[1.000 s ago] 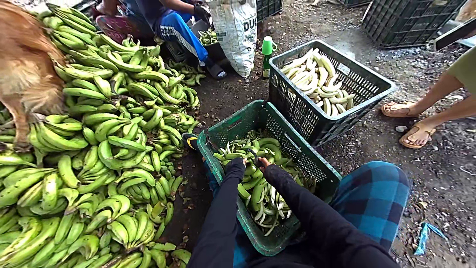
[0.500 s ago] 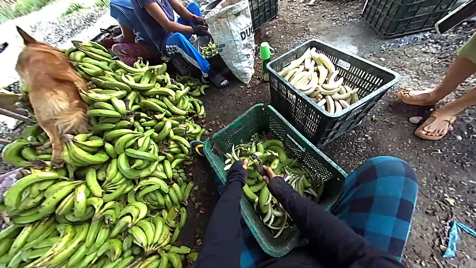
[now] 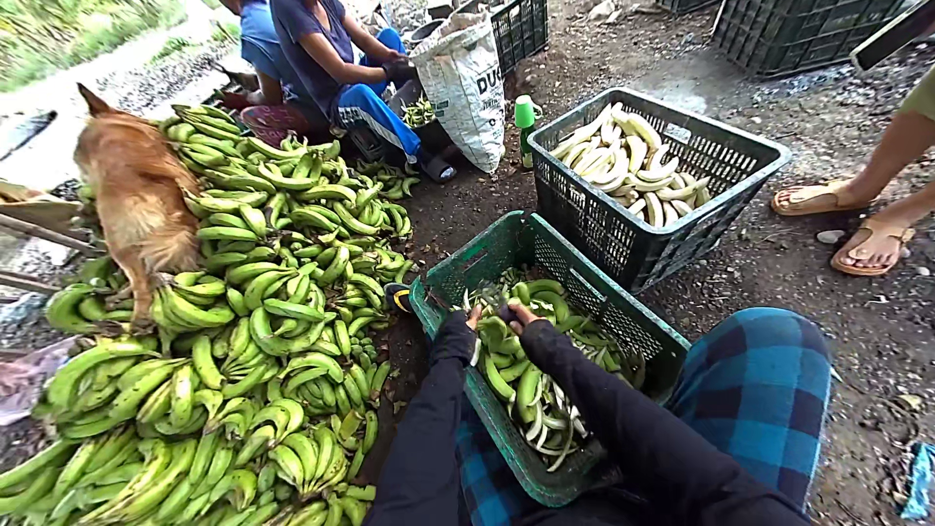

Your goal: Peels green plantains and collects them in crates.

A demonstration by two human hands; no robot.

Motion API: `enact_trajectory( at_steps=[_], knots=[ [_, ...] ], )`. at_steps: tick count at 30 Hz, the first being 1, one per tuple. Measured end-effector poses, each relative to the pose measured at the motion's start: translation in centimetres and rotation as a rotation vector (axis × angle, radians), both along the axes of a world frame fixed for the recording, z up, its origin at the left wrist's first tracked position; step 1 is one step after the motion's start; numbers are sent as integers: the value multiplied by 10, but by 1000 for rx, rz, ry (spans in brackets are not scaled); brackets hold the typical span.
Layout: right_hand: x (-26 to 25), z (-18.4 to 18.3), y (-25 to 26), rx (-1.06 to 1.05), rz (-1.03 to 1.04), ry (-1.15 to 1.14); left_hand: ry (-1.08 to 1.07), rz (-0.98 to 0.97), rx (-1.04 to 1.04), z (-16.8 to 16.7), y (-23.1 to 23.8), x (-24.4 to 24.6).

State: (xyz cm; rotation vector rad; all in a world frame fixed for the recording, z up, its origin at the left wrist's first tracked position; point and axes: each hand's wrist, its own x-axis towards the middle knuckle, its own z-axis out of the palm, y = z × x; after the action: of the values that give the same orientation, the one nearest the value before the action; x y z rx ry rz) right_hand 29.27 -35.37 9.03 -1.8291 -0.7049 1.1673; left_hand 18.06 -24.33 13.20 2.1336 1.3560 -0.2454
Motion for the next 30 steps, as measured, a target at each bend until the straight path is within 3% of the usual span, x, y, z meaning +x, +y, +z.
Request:
enact_trajectory(
  at_steps=[3,7,10,16,21,27,30],
  knots=[
    [-9,36,-44,-3,130,-194,65,-284,44,20,11,-19],
    [-42,52,-73,-150,277,-138,114,-654,151,-25,30,-63],
    [-63,35,-81,-183,342,-123,216,-607,59,-17,19,-88],
    [-81,37,-83,-219,371,-153,165,-659,86,-23,23,-101],
    [-90,16,-77,-142,293,-61,103,-644,53,-28,30,-105],
    [-95,3,-31,-101,267,58,33,-588,130,-38,31,-116],
    [-85,7,-44,-41,182,70,-15,-552,159,-48,43,-126]
  ],
)
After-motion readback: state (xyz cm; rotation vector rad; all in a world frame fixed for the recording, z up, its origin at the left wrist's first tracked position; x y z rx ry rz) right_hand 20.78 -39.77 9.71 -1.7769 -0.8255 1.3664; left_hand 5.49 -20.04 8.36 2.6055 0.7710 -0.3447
